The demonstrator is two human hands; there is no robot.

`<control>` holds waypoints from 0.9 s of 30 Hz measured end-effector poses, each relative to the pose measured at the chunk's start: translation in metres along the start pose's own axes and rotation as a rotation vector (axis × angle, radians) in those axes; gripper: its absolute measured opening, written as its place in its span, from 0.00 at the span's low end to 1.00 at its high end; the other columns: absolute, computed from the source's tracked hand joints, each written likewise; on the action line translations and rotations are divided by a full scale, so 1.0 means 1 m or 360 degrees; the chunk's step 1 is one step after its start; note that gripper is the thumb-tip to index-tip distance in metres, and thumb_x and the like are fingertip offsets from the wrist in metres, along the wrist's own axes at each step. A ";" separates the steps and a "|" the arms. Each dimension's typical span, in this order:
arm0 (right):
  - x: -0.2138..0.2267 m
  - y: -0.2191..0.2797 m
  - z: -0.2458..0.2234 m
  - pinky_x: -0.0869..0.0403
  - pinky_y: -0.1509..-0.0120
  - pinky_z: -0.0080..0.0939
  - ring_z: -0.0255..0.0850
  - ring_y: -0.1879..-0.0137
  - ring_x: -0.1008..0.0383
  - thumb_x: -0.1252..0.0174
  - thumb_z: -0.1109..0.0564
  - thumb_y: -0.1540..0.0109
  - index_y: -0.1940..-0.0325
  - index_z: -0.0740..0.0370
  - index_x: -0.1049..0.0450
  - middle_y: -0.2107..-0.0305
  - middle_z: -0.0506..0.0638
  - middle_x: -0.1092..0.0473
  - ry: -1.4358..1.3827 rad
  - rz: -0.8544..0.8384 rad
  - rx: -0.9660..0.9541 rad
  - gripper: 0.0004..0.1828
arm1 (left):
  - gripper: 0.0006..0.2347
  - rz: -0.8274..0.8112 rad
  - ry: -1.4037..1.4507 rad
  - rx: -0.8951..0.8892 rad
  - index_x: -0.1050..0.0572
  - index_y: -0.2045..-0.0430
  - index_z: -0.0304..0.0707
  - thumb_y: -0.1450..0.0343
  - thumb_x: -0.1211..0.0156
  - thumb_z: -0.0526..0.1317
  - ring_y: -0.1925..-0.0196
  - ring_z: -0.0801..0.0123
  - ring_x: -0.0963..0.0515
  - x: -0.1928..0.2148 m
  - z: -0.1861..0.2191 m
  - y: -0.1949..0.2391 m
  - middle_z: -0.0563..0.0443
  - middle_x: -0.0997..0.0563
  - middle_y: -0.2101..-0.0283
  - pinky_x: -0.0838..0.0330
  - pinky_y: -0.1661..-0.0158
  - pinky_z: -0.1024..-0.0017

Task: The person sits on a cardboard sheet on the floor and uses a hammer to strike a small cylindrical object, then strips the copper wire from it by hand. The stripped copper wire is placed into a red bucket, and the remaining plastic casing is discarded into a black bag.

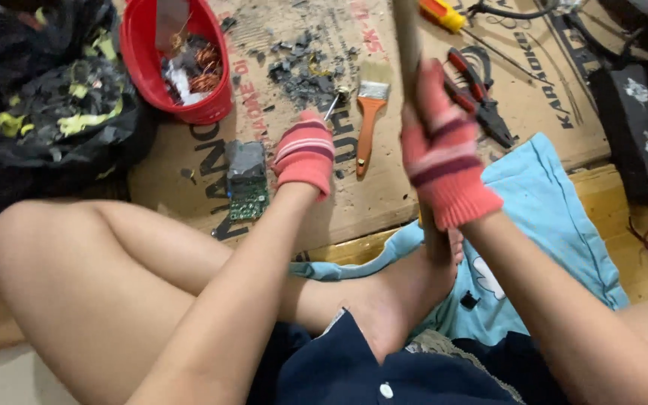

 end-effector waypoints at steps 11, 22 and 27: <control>0.040 -0.024 0.004 0.36 0.63 0.46 0.45 0.66 0.37 0.53 0.78 0.27 0.19 0.63 0.49 0.61 0.63 0.27 0.0024 0.0023 0.0167 0.33 | 0.20 -0.0004 0.0074 0.0025 0.35 0.48 0.36 0.28 0.55 0.51 0.41 0.49 0.26 -0.006 -0.006 -0.004 0.36 0.26 0.45 0.30 0.39 0.51; 0.032 -0.028 -0.026 0.27 0.55 0.54 0.52 0.60 0.25 0.49 0.67 0.39 0.28 0.58 0.38 0.63 0.58 0.24 0.0231 -0.0330 -0.0080 0.33 | 0.20 0.0032 0.0157 0.0036 0.34 0.48 0.35 0.26 0.59 0.50 0.43 0.51 0.25 -0.001 -0.003 -0.004 0.36 0.26 0.46 0.30 0.39 0.54; 0.003 0.001 -0.001 0.22 0.41 0.56 0.52 0.50 0.20 0.51 0.59 0.40 0.35 0.53 0.30 0.60 0.56 0.21 0.0026 -0.0590 -0.0791 0.27 | 0.20 0.0087 0.0197 0.0016 0.34 0.48 0.35 0.26 0.61 0.50 0.44 0.52 0.24 0.015 0.001 -0.009 0.36 0.26 0.47 0.29 0.40 0.55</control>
Point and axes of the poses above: each hand's wrist, its own y-axis away from the middle knuckle, its own x-axis out of the back of the hand, z = x × y, the point moved 2 cm from there along -y, towards the middle knuckle
